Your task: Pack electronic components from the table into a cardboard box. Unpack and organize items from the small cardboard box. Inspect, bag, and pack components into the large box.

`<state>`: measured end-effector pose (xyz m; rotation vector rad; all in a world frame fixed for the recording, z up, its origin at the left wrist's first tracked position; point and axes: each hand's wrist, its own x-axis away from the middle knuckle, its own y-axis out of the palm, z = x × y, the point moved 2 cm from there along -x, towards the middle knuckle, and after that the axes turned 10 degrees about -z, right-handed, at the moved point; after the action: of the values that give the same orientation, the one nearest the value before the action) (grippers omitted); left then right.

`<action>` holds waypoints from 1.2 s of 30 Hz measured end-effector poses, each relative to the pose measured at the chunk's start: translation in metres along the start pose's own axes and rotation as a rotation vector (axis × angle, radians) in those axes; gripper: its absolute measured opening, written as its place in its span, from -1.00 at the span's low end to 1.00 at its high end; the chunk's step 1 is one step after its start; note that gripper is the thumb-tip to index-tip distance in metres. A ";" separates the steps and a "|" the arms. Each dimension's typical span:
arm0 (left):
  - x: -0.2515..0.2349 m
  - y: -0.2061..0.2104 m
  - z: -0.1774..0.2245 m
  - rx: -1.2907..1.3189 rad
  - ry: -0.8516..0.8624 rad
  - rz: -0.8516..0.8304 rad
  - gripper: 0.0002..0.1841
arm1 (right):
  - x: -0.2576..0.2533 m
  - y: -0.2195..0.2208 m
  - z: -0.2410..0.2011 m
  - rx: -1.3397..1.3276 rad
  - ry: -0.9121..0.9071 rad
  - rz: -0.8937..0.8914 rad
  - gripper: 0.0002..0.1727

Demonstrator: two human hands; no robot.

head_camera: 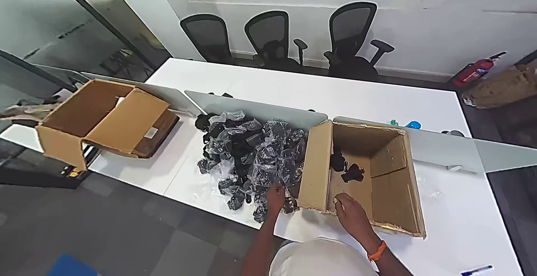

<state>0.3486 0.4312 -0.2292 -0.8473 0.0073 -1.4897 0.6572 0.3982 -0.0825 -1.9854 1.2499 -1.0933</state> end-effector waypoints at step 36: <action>-0.017 -0.055 0.015 0.222 -0.019 -0.497 -0.60 | -0.011 0.027 -0.008 0.017 0.169 0.135 -0.71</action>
<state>0.3060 0.4613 -0.1994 -0.7106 -0.4019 -1.9023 0.6351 0.3968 -0.1038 -1.7973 1.4341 -1.2200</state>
